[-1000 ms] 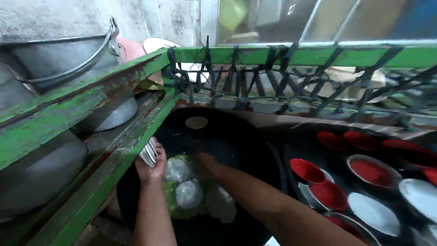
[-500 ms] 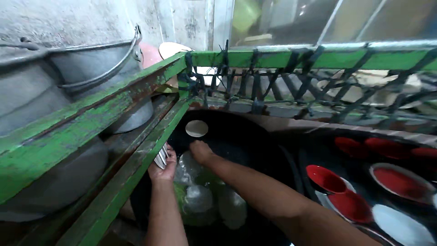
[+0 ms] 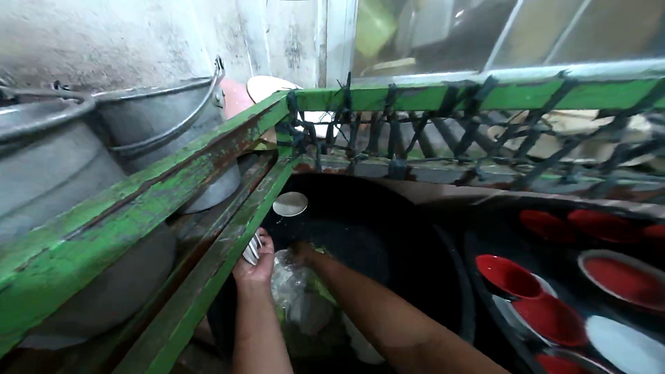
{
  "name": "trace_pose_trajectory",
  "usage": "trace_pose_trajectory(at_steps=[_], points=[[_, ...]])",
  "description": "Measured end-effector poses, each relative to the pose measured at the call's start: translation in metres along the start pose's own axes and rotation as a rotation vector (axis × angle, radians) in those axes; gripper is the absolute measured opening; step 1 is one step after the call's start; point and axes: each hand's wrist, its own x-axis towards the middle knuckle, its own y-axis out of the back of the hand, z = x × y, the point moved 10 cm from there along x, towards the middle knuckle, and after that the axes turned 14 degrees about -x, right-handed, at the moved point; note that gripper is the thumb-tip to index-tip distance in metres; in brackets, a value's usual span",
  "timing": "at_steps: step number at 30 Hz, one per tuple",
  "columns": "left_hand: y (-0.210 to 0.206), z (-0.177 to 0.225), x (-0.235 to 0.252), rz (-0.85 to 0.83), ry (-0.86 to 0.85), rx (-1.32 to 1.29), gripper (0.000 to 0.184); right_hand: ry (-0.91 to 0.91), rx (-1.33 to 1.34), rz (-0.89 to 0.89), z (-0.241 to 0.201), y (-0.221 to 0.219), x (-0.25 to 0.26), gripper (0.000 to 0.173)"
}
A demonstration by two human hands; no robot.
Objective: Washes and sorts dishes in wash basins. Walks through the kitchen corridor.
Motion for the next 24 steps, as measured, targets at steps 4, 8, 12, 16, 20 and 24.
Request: trace_pose_trajectory(at_steps=[4, 8, 12, 16, 20, 24], points=[[0.001, -0.002, -0.002, 0.036, 0.012, -0.034, 0.039, -0.029, -0.17, -0.081, 0.003, -0.021, 0.002, 0.049], [0.002, 0.003, -0.004, 0.071, -0.032, 0.005, 0.037, -0.012, -0.297, -0.044, -0.024, -0.009, -0.021, 0.051], [-0.001, 0.009, -0.009, 0.086, -0.098, 0.116, 0.036, -0.005, -0.406, 0.122, -0.05, 0.04, -0.058, 0.038], [0.004, 0.005, -0.005, 0.106, -0.076, 0.169, 0.037, -0.002, -0.493, 0.409, -0.058, 0.108, -0.087, 0.026], [0.006, -0.008, -0.003, 0.053, -0.042, 0.335, 0.038, -0.034, -0.51, 0.556, -0.071, 0.152, -0.117, 0.032], [0.004, -0.024, -0.007, -0.027, -0.035, 0.322, 0.03, -0.002, -0.483, 0.66, -0.095, 0.158, -0.137, 0.036]])
